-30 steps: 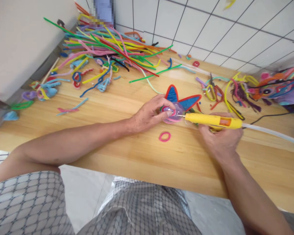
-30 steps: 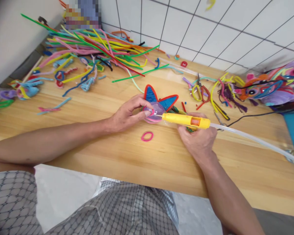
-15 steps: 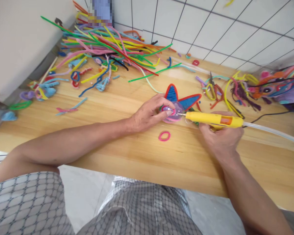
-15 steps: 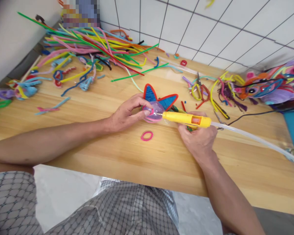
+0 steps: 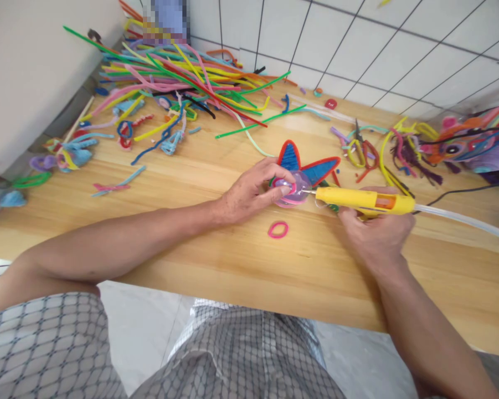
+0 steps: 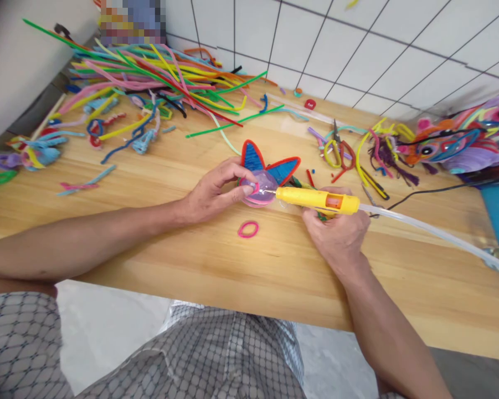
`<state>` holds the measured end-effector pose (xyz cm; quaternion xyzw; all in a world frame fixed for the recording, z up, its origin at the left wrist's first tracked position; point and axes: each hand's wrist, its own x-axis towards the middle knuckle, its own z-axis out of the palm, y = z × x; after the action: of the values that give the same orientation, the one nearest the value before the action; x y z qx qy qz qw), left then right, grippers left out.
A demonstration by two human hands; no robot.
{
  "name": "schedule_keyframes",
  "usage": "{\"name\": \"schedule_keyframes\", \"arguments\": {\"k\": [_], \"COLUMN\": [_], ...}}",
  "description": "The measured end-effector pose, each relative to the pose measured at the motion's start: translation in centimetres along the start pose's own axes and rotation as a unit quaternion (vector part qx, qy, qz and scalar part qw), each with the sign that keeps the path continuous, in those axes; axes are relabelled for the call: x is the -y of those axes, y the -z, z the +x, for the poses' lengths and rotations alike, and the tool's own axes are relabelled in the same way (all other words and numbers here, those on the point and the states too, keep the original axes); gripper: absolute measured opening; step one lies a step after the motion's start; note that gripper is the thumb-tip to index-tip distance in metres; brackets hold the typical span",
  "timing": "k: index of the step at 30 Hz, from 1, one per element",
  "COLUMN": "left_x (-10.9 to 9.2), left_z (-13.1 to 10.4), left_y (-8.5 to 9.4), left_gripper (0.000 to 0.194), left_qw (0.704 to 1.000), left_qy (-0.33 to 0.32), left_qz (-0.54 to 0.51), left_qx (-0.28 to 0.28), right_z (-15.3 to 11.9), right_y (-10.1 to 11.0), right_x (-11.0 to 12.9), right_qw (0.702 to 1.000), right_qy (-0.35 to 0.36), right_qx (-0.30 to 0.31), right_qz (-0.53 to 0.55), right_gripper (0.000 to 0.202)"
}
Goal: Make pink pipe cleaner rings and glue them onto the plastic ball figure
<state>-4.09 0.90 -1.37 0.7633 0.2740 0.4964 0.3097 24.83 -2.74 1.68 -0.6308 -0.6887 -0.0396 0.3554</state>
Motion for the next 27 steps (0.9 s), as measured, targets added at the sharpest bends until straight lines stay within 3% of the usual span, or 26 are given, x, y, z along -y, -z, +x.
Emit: {"name": "schedule_keyframes", "arguments": {"k": [17, 27], "left_x": [0.0, -0.1], "left_z": [0.0, 0.0], "left_y": [0.0, 0.1], "left_gripper": [0.021, 0.024], "left_qw": [1.000, 1.000], "left_qy": [-0.008, 0.000], "left_qz": [0.002, 0.008], "left_qx": [0.001, 0.008], "right_z": [0.0, 0.2], "right_y": [0.1, 0.1], "right_x": [0.7, -0.2], "right_qw": [1.000, 1.000], "right_qy": [0.010, -0.027], "right_qx": [0.004, -0.008], "right_qz": [0.004, 0.006], "right_gripper": [0.013, 0.025]}}
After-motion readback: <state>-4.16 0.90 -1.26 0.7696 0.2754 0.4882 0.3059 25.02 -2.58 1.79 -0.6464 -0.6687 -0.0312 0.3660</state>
